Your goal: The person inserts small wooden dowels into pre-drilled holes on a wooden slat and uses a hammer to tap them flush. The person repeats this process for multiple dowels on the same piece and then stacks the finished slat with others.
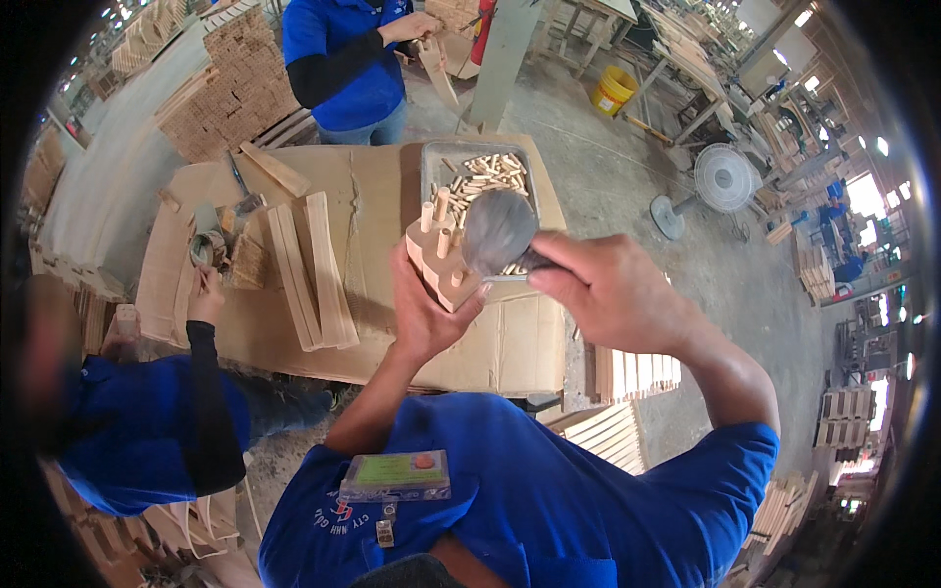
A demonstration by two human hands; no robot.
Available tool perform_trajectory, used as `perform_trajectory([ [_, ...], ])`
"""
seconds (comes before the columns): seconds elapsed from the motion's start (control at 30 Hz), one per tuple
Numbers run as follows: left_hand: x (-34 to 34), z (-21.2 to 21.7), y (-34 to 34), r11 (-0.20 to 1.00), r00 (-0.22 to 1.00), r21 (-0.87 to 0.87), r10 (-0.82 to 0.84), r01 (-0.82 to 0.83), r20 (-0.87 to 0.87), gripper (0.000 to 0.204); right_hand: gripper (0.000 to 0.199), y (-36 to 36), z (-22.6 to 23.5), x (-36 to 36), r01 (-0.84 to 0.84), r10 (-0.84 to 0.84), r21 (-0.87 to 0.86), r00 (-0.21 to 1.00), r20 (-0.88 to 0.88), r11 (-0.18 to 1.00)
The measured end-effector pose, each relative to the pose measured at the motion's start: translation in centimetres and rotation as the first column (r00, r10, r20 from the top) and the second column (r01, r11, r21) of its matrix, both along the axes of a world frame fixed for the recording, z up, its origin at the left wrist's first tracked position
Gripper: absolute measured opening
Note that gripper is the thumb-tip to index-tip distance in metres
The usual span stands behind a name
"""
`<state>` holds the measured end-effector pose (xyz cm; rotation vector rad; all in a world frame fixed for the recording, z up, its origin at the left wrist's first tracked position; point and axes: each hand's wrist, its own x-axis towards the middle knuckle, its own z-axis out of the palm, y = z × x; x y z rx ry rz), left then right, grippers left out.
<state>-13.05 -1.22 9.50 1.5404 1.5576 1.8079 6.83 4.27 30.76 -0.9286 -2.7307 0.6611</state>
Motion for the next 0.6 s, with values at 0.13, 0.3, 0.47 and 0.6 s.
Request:
perform_trajectory([
  [0.13,0.1,-0.3,-1.1,0.993,0.989,-0.073,-0.082,0.092,0.126,0.101,0.033,-1.5,5.1,-0.7,0.196,-0.284,-0.272,0.898,-0.337,0.942],
  [0.3,0.9,-0.1,-1.2,0.997,0.99,-0.012,-0.079,0.081,0.121,0.091,0.025,0.5,-3.7,1.1,0.081,0.031,0.262,0.918,-0.396,0.962],
  [0.47,1.0,-0.4,-1.4,0.993,0.993,-0.038,-0.11,0.112,0.052,0.098,0.021,0.0,1.2,0.1,0.081,-0.082,-0.081,0.997,-0.009,0.993],
  [0.6,0.8,-0.8,-1.2,0.994,0.994,-0.043,-0.102,0.104,0.043,0.1,0.028,-1.0,2.4,2.3,0.134,-0.2,-0.156,0.795,-0.573,0.979],
])
